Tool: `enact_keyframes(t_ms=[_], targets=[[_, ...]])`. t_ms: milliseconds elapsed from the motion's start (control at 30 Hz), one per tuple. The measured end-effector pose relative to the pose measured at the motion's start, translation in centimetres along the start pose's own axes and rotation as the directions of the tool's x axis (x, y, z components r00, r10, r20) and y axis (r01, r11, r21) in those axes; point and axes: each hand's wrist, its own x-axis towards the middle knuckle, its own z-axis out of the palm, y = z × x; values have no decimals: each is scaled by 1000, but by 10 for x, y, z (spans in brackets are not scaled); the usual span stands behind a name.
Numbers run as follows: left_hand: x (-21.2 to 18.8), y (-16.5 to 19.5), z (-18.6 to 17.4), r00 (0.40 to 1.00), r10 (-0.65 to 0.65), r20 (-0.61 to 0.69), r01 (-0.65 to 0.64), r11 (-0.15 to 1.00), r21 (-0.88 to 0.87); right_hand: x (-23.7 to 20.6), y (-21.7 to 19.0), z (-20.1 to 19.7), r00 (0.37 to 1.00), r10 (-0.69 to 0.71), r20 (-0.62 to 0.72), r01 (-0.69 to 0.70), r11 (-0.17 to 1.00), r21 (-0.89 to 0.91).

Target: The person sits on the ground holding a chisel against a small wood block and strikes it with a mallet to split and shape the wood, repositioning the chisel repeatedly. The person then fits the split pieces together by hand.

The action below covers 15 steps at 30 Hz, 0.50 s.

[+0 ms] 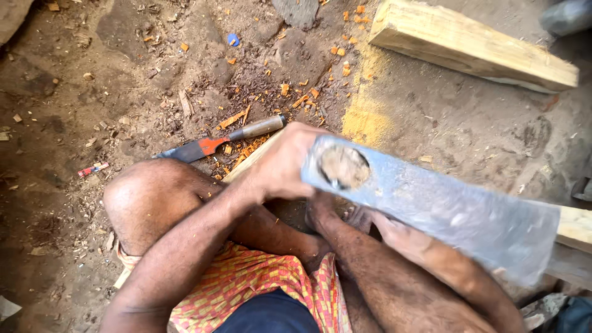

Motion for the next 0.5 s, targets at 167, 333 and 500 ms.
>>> enact_keyframes(t_ms=[167,333,500], targets=[[2,0,-10,917,-399,21,388,900,198,-10,18,-12,994,102,-39,-102,995,8],[-11,-13,-9,870,-492,16,482,857,184,28,34,-39,995,101,-13,-98,988,117],[-21,-29,-12,970,-244,7,242,967,82,75,16,-28,851,245,465,-430,833,348]])
